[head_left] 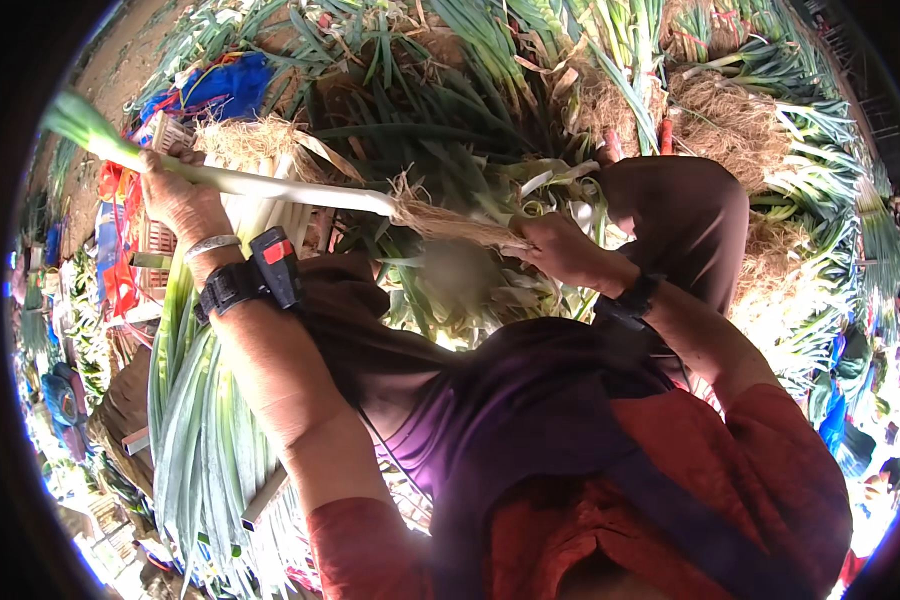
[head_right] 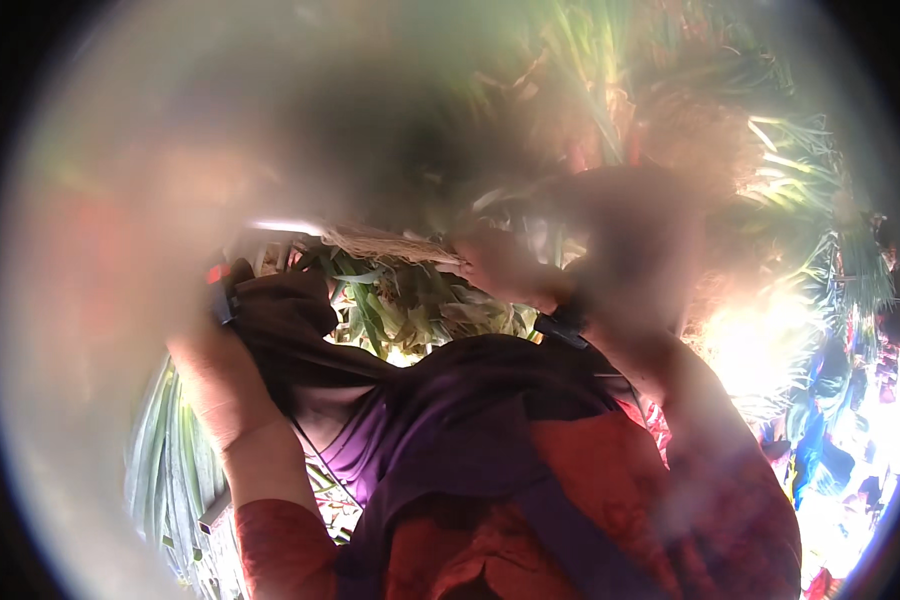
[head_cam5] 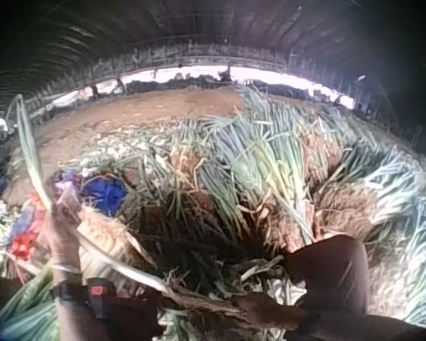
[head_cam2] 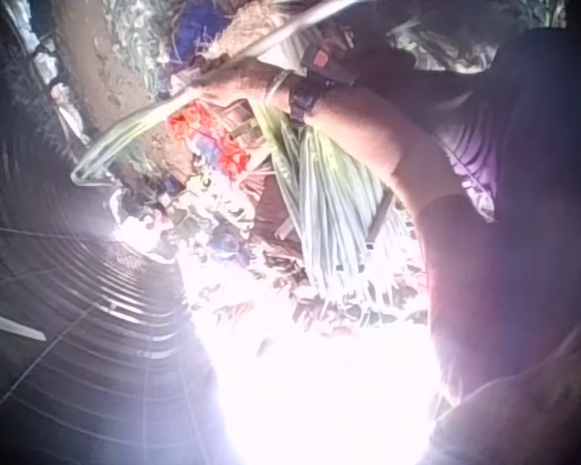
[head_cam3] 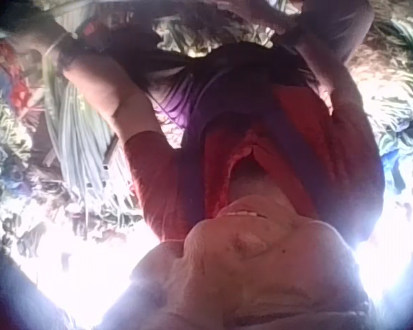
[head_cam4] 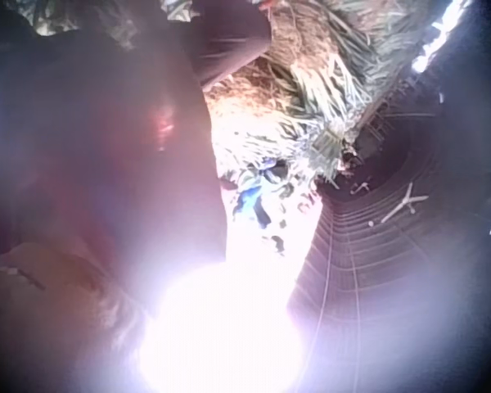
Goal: The recorder is peeling outer layers off large green onions or leeks and sorting them into bunches and crates in an agricultural facility.
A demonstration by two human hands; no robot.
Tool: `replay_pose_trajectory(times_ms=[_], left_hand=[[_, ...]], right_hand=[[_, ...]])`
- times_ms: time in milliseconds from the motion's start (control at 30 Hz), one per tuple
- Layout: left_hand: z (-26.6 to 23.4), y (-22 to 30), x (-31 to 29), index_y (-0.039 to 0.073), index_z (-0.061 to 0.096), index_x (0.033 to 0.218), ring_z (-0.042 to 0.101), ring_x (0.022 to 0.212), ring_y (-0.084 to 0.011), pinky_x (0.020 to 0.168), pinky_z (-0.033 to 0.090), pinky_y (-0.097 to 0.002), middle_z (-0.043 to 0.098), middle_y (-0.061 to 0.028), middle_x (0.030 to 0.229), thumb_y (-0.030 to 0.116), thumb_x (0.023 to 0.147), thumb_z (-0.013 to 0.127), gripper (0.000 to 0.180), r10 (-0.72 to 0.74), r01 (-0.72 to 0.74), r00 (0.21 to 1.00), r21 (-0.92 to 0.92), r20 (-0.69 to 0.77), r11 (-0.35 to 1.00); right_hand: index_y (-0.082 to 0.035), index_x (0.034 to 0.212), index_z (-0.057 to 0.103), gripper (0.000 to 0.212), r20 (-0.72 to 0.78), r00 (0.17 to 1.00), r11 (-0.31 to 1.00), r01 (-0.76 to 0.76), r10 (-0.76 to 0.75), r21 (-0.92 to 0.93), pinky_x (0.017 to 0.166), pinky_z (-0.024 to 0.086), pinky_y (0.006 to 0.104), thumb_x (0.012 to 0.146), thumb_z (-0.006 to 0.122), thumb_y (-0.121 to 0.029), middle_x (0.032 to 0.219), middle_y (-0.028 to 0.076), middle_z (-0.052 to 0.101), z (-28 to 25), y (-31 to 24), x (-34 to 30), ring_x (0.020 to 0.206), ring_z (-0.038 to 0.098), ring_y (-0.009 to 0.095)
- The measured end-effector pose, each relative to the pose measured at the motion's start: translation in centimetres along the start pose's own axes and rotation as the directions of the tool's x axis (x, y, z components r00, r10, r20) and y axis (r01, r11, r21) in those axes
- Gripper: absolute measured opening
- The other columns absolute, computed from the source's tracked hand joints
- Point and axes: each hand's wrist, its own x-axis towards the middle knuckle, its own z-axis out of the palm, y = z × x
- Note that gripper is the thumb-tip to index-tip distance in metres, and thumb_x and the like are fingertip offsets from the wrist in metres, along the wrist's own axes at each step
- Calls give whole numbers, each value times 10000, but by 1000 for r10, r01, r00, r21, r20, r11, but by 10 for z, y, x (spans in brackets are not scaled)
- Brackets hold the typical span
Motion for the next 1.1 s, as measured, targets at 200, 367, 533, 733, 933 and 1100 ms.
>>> replay_pose_trajectory(times_ms=[200,367,533,733,933,1100], left_hand=[[-51,-3,45,54,440,842,441,527,-138,468,389,-259,434,-38,626,301,932,566,291,-268,286,957,-219,110,933],[-93,11,59,50,441,822,441,529,-130,458,401,-243,433,-29,626,233,918,599,260,-203,201,979,-213,11,956],[-57,5,30,92,456,819,454,538,-137,482,440,-271,445,-13,667,200,920,545,172,-29,-1,972,-130,-234,992],[-54,12,24,111,475,898,494,560,-145,521,481,-300,498,-27,667,249,922,546,157,106,-112,980,-29,-169,993],[-12,13,-30,122,475,1016,516,572,-167,540,502,-353,530,-45,687,232,903,610,208,10,12,998,-315,66,949],[-34,51,-37,51,468,962,594,630,-217,632,534,-372,581,-84,762,275,938,549,240,126,-110,989,-199,70,974]], right_hand=[[-19,880,559,191,13,991,991,135,-136,19,557,429,380,872,616,-200,661,138,550,-50,-53,-33,579,553,287],[28,1013,534,231,-235,960,849,248,-151,466,778,519,348,871,587,-146,873,154,603,-84,-23,-127,807,624,279],[40,1178,501,313,-321,864,917,-396,387,38,859,492,374,889,517,-80,1149,155,567,-148,67,-117,996,581,278],[-25,1262,489,398,-70,985,957,134,-157,-259,1007,391,394,875,562,-84,1229,163,534,-131,19,22,1166,499,329],[-25,1233,479,387,-320,881,936,309,-349,-171,912,464,398,870,601,-78,1190,173,567,-75,-121,117,1064,570,343],[-24,1180,445,349,-129,949,957,280,-288,-73,794,492,414,871,597,-81,1096,193,588,-36,-138,156,964,594,371]])
